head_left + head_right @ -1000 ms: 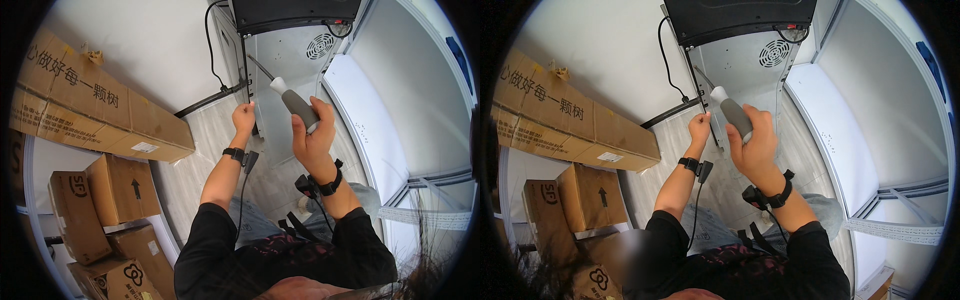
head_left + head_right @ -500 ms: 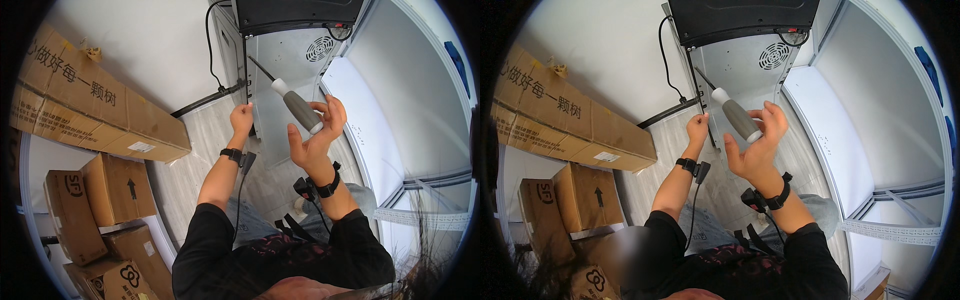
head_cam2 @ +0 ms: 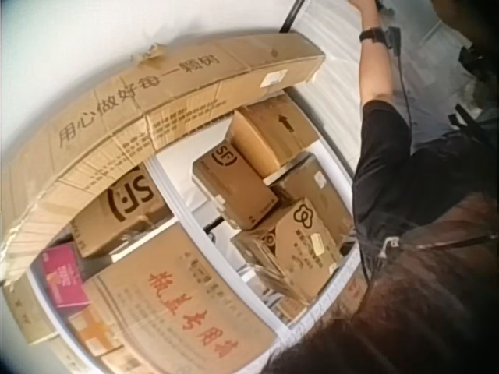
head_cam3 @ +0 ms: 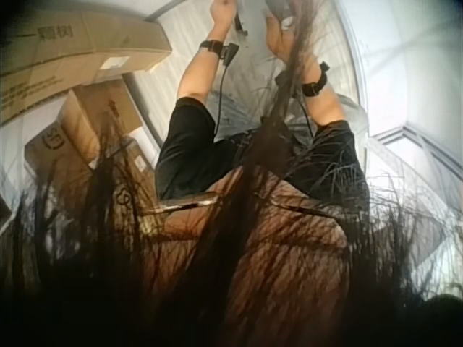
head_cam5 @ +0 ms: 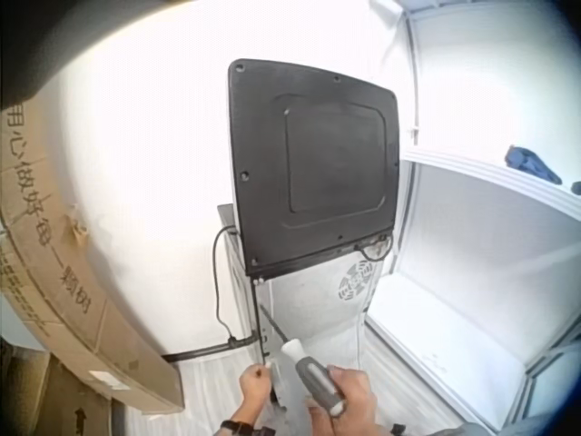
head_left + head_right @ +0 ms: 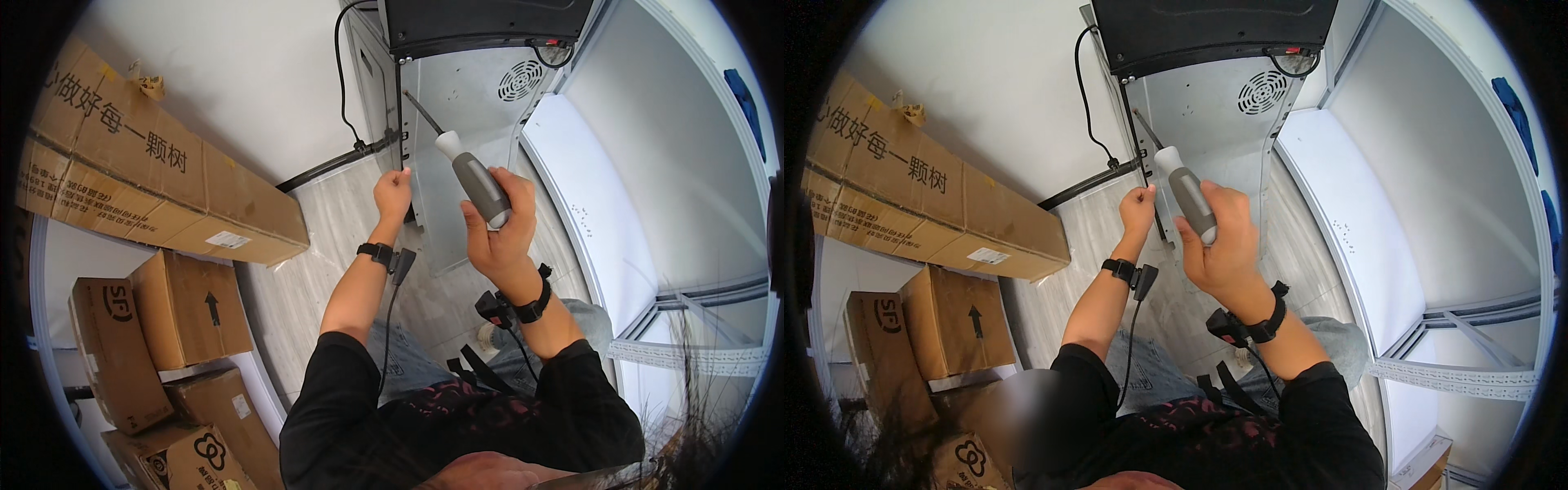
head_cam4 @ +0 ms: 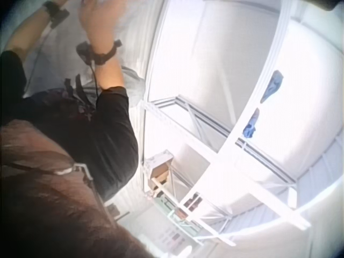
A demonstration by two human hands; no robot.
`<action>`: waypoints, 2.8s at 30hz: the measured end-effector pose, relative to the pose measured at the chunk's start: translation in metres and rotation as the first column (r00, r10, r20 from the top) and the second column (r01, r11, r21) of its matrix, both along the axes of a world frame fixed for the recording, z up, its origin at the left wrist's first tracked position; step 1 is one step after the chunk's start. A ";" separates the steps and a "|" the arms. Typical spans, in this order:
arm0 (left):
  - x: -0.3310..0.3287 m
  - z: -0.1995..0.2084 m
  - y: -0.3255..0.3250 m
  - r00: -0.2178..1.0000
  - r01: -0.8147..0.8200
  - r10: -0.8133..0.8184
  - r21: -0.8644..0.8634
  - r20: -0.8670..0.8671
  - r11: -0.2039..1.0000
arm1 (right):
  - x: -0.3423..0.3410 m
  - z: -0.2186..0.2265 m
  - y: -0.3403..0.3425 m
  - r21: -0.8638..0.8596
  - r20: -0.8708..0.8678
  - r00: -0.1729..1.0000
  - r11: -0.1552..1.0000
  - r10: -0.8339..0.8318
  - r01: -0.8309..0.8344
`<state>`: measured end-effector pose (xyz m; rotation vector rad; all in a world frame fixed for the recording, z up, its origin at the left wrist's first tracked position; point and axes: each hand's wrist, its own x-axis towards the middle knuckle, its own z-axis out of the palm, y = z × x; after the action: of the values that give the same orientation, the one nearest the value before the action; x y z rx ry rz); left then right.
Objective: The person uses a screwdriver to remove screws from the back panel of a black electronic device. They then remove the back panel, exposing the internal components, and continue to unscrew additional fasteners from the device's chassis.
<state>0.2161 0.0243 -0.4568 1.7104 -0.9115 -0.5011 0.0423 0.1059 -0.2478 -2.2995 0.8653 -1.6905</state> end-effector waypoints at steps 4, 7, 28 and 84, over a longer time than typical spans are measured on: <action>0.001 -0.001 -0.001 1.000 0.004 -0.004 -0.018 -0.023 1.000 | -0.001 0.004 -0.003 0.072 0.012 0.997 0.994 -0.080 0.079; 0.001 -0.001 0.000 1.000 0.004 -0.004 -0.024 -0.017 1.000 | -0.003 0.007 -0.006 0.005 -0.039 0.996 0.997 -0.081 0.081; 0.001 0.001 0.001 1.000 0.015 -0.015 0.004 -0.005 1.000 | -0.017 0.013 -0.009 -0.064 0.061 0.991 0.990 -0.122 0.126; -0.553 -0.174 -0.198 0.592 0.612 -0.752 0.444 0.290 0.654 | -0.508 -0.190 -0.219 0.940 0.111 0.678 0.297 -0.727 0.165</action>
<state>-0.3371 -0.1736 -0.6306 1.7203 -1.9868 -0.8016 -0.4653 -0.1131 -0.4375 -0.7758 1.8342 -1.3163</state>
